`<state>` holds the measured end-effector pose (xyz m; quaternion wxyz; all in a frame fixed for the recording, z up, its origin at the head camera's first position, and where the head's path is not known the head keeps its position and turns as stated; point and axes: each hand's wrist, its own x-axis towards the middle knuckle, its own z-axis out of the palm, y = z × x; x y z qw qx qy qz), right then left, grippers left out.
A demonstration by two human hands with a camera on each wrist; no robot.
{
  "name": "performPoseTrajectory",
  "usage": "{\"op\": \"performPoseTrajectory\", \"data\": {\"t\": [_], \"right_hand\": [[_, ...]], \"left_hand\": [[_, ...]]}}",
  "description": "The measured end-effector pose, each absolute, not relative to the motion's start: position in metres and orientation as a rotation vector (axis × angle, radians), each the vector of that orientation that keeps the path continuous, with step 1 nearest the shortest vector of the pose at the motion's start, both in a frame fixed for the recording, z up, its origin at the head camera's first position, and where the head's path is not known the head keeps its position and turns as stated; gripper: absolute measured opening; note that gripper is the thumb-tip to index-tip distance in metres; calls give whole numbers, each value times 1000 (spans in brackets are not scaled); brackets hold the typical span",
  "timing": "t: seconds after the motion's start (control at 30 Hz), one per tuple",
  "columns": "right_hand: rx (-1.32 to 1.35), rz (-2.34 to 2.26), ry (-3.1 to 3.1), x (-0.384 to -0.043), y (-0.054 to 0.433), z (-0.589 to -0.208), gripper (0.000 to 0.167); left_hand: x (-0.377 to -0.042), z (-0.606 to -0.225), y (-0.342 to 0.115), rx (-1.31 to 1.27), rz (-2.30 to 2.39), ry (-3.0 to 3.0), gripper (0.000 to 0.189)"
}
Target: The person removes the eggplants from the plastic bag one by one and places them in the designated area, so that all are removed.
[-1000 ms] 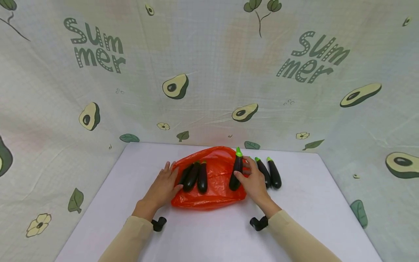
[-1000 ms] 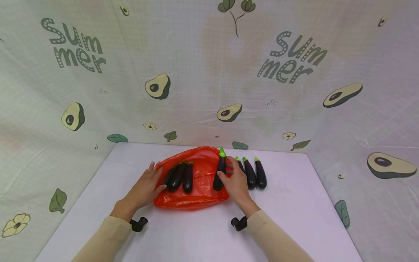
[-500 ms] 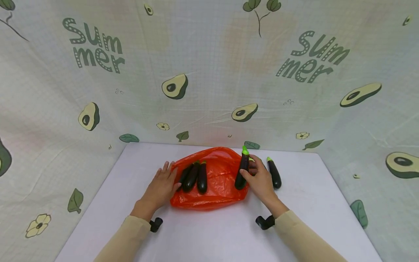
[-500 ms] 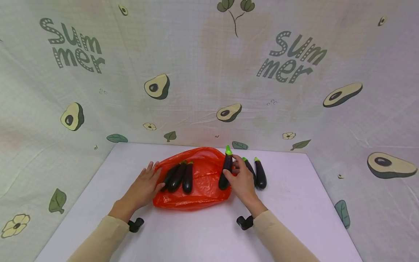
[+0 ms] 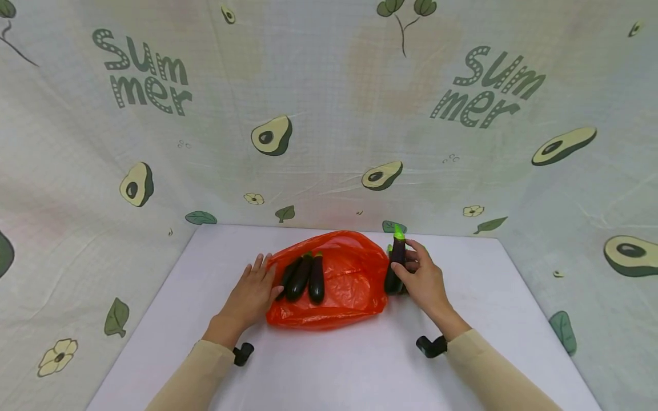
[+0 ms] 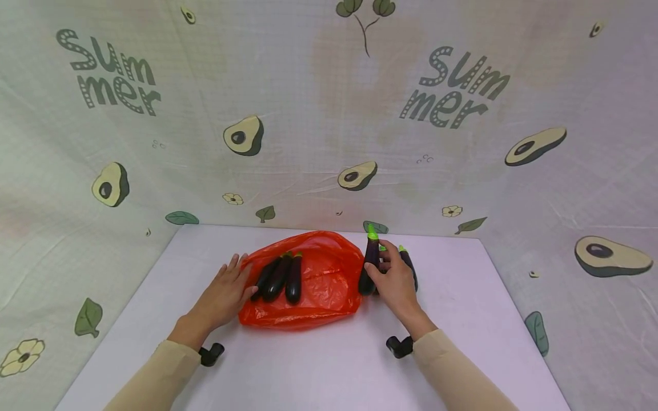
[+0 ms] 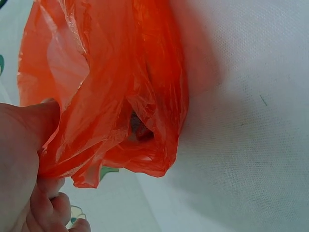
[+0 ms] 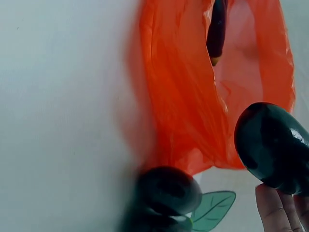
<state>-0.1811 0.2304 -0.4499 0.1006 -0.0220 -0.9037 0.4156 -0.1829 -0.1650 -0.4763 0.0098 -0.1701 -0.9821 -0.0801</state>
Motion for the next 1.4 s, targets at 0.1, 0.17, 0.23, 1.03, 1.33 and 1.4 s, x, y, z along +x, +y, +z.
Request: {"op": "performPoseTrajectory", "data": {"t": [0.1,0.17,0.23,1.03,1.33,1.4], "right_hand": [[-53,1194,-2673,-180,237,-447,64],[-50,1173,-2673,-180,241,-446,65],[-53,1161,-2673,-180,245,-444,65],[-96,1025,-2682,-183,289,-435,66],[-147,950,-2701,-192,315,-432,65],[-167,937,-2719,-195,322,-433,66]], "left_hand": [[-182,-476,-165,-535,-259,-3063,74],[-182,-476,-164,-539,-267,-3062,74],[-182,-476,-164,-540,-274,-3061,74],[-181,-475,-164,-543,-346,-3084,74],[-180,-473,-164,-537,-373,-3103,74],[-180,-473,-164,-535,-379,-3110,74]]}}
